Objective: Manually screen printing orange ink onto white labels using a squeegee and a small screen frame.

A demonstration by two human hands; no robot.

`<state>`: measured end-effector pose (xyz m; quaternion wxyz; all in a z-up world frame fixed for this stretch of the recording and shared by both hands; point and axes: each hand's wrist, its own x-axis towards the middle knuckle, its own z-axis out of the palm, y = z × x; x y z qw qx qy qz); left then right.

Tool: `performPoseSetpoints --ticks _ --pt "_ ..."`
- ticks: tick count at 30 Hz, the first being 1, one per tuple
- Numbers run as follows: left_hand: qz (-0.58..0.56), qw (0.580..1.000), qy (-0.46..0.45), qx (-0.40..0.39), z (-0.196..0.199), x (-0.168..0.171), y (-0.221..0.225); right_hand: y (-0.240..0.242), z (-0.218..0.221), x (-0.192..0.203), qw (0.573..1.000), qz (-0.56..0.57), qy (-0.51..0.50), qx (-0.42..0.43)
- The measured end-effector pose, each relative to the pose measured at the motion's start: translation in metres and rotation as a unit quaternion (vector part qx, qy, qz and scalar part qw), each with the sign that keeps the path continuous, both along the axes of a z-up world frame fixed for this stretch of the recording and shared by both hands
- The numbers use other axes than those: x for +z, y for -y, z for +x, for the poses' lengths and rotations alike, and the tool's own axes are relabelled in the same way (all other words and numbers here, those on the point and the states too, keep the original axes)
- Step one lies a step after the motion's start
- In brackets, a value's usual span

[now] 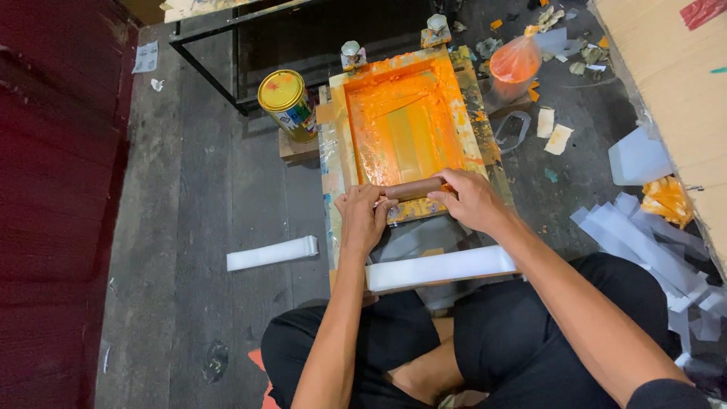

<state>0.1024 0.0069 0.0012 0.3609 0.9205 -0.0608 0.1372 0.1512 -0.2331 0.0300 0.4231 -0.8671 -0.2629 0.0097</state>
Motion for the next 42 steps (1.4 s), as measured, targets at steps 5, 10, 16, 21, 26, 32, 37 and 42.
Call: performPoseSetpoints --ticks 5,10,16,21,26,32,37,42 --pt "-0.004 1.000 0.003 0.002 -0.002 0.004 0.002 -0.002 -0.003 0.001 1.000 0.004 -0.005 -0.006" --pt "-0.013 1.000 -0.001 -0.005 -0.004 0.004 0.000 -0.001 -0.004 0.000 1.000 -0.012 0.000 -0.007" --pt "-0.019 0.999 -0.017 -0.023 0.007 0.013 -0.005 -0.005 0.006 0.016 0.999 -0.009 -0.053 -0.008" --pt "0.051 0.998 0.036 -0.002 0.060 0.001 -0.017 -0.016 0.058 0.020 0.995 -0.031 0.081 0.039" --pt "0.051 0.995 0.077 0.021 0.129 0.011 -0.021 -0.032 0.135 0.004 0.982 -0.049 0.177 0.051" --pt "0.068 0.992 0.099 0.033 0.161 0.010 -0.022 -0.040 0.163 -0.014 0.980 -0.027 0.194 0.047" --pt "0.075 0.990 0.118 0.028 0.150 0.011 -0.021 -0.039 0.155 -0.011 0.971 -0.027 0.231 0.052" --pt "0.124 0.991 0.039 0.026 0.106 -0.009 -0.021 -0.025 0.128 -0.038 0.983 0.004 0.159 0.090"
